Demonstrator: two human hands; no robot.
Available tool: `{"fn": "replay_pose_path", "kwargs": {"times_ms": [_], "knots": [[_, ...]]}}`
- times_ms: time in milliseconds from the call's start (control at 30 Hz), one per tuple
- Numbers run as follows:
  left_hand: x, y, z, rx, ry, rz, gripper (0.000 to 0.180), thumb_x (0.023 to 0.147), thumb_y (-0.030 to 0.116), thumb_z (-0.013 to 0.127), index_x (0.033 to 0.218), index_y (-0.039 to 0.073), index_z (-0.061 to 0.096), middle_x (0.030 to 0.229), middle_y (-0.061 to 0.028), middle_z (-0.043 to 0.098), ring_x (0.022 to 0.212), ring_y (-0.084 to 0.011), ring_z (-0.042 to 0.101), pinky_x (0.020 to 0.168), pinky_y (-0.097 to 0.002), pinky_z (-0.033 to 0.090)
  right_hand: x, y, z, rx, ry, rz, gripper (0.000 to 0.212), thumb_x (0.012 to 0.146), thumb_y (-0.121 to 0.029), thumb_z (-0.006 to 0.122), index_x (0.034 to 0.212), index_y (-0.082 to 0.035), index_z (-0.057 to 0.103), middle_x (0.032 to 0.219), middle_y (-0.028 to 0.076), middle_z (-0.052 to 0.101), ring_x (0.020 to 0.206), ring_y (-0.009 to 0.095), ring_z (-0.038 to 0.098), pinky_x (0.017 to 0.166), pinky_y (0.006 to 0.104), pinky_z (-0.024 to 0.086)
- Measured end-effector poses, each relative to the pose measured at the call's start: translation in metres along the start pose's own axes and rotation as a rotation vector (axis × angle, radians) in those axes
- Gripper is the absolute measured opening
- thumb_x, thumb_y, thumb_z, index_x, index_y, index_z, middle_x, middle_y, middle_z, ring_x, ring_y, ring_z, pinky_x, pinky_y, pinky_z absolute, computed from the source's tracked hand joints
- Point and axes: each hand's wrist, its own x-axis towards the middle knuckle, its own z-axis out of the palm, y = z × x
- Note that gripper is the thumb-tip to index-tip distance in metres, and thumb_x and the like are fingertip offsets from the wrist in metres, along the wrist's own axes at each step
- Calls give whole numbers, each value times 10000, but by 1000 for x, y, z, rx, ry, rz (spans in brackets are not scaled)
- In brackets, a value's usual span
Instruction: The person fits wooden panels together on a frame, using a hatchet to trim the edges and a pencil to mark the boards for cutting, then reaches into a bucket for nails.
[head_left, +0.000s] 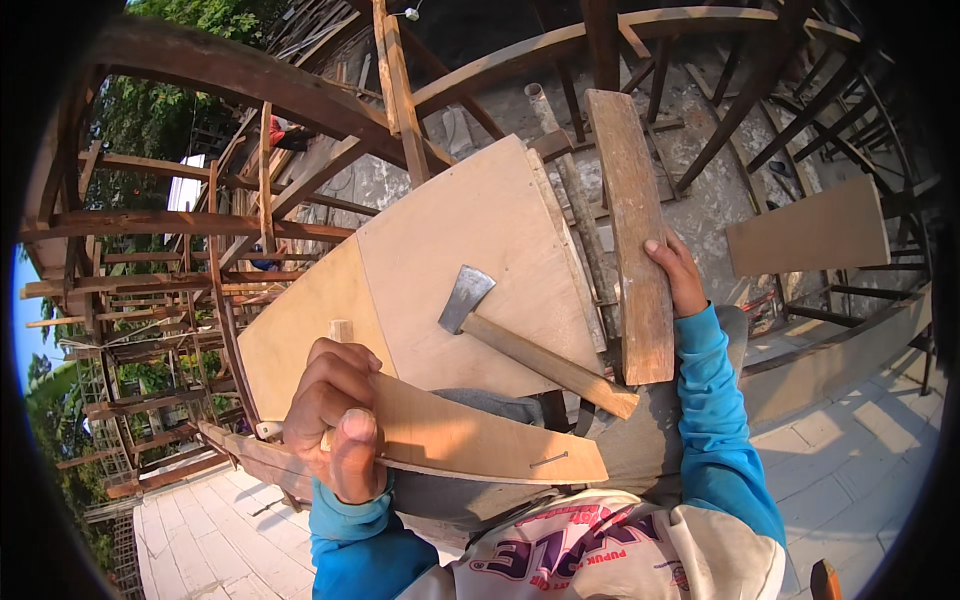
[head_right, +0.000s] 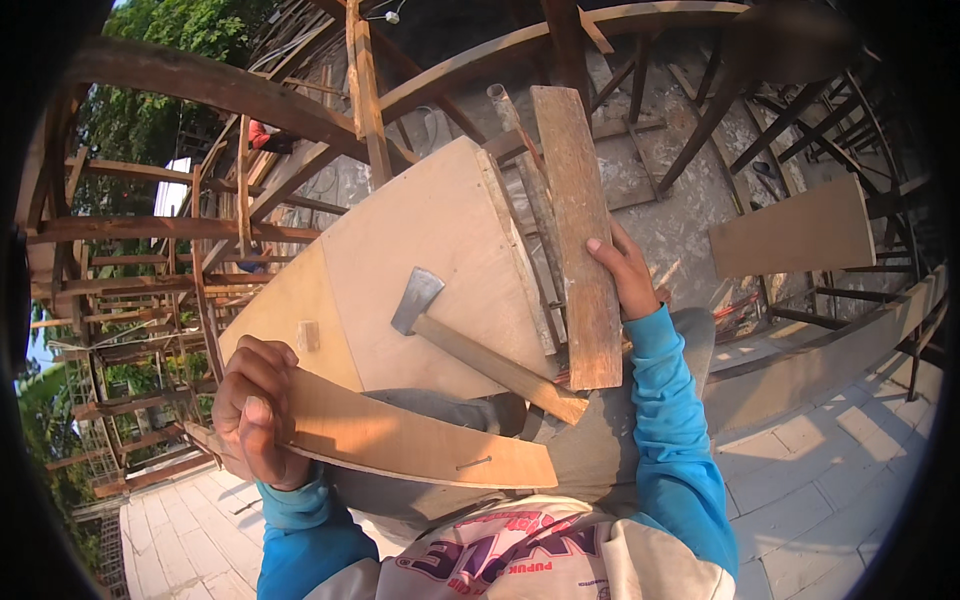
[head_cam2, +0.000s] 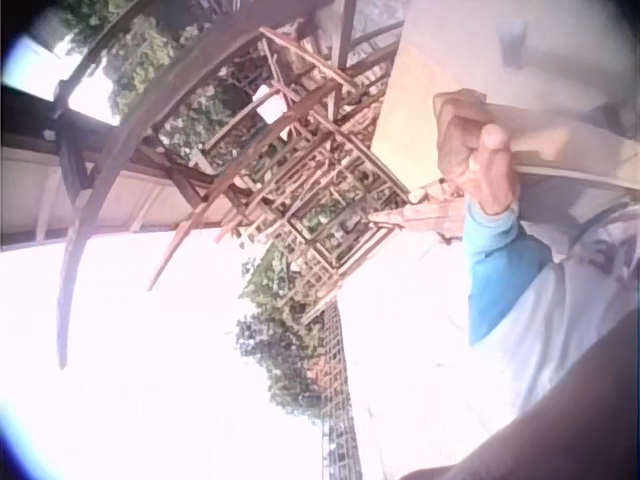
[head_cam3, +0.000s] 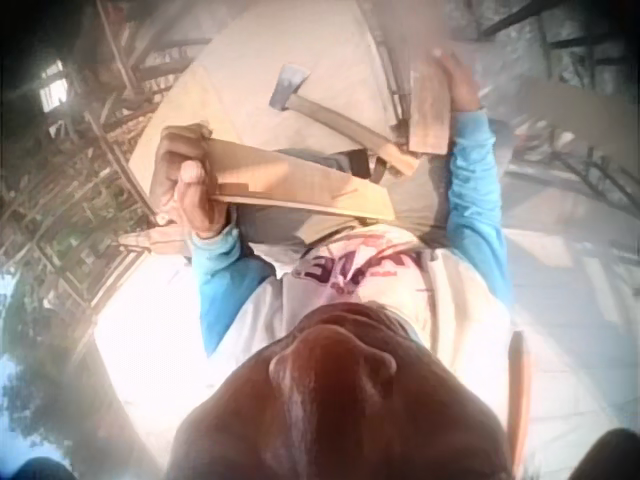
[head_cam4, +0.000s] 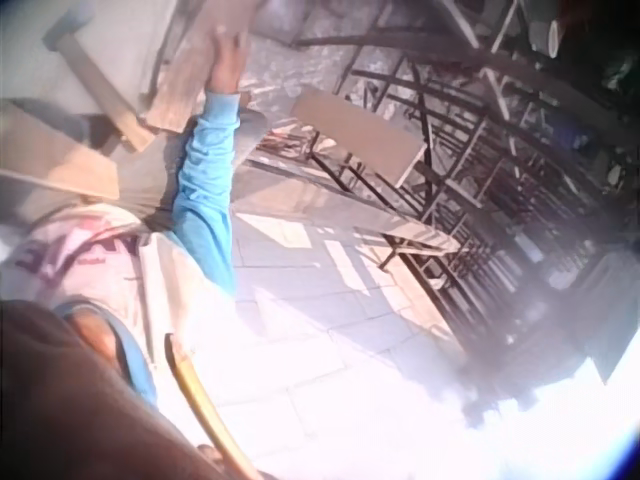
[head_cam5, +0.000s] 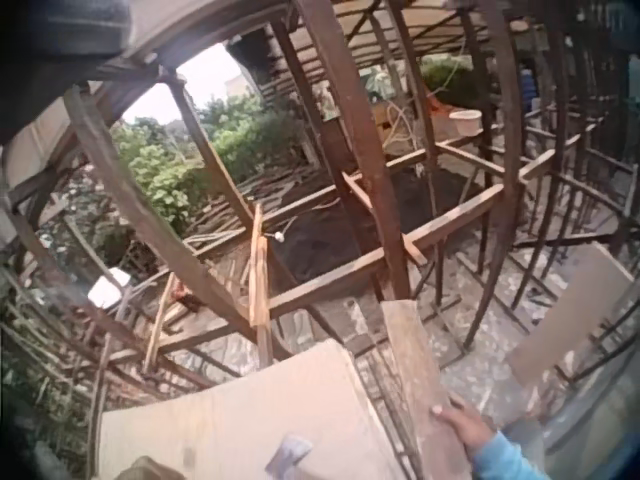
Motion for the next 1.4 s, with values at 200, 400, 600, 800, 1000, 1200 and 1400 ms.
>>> {"fn": "replay_pose_path", "kwargs": {"times_ms": [200, 400, 600, 800, 1000, 1200, 1400], "knots": [[-8, -14, -32, -46, 56, -7, 284, 798, 177, 628, 634, 75, 420, 650, -40, 426, 699, -196, 413, 733, -378, 416, -12, -3, 30, -126, 10, -84, 692, 862, -235, 639, 1433, 34, 357, 1284, 157, 545, 1132, 199, 544, 972, 291, 410], [-24, -18, -59, -86, 93, 48, 284, 824, 109, 627, 616, 57, 440, 633, -41, 442, 649, -164, 402, 631, -322, 359, -13, -11, 90, -435, -200, -126, 686, 862, -235, 644, 1428, 37, 369, 1287, 151, 543, 1141, 192, 534, 985, 286, 395], [-24, -10, -56, -70, 16, 213, 275, 812, 139, 646, 613, 70, 469, 630, -42, 461, 608, -169, 381, 590, -315, 316, 0, 5, 168, -367, -507, 91, 641, 872, -244, 624, 1403, 40, 404, 1219, 145, 584, 1097, 184, 561, 924, 278, 433], [-30, -1, -48, -73, 136, 206, 261, 743, 144, 663, 560, 52, 500, 575, -93, 471, 562, -241, 418, 542, -387, 335, 15, 80, 255, -306, -594, 188, 691, 872, -271, 629, 1428, 34, 355, 1232, 185, 572, 1111, 213, 565, 927, 304, 454], [-36, 6, -44, -118, 186, 207, 291, 746, 140, 665, 566, 64, 449, 591, -66, 422, 614, -230, 389, 568, -368, 311, 53, 136, 314, -747, -536, -6, 747, 872, -309, 638, 1452, 31, 313, 1269, 228, 553, 1155, 268, 556, 952, 341, 460], [-35, -10, -48, -104, 208, 195, 288, 754, 137, 667, 565, 62, 464, 578, -63, 428, 568, -212, 350, 549, -355, 293, 26, 158, 325, -1101, -858, -242, 670, 899, -360, 616, 1418, 3, 398, 1369, 209, 504, 1261, 323, 487, 1020, 392, 415], [-34, -26, -58, -77, 233, 215, 306, 778, 144, 661, 568, 59, 456, 567, -60, 424, 553, -200, 340, 550, -350, 300, 0, 127, 267, -601, -862, 6, 550, 947, -332, 554, 1371, 0, 446, 1259, 192, 555, 1155, 288, 537, 958, 382, 447]]}}
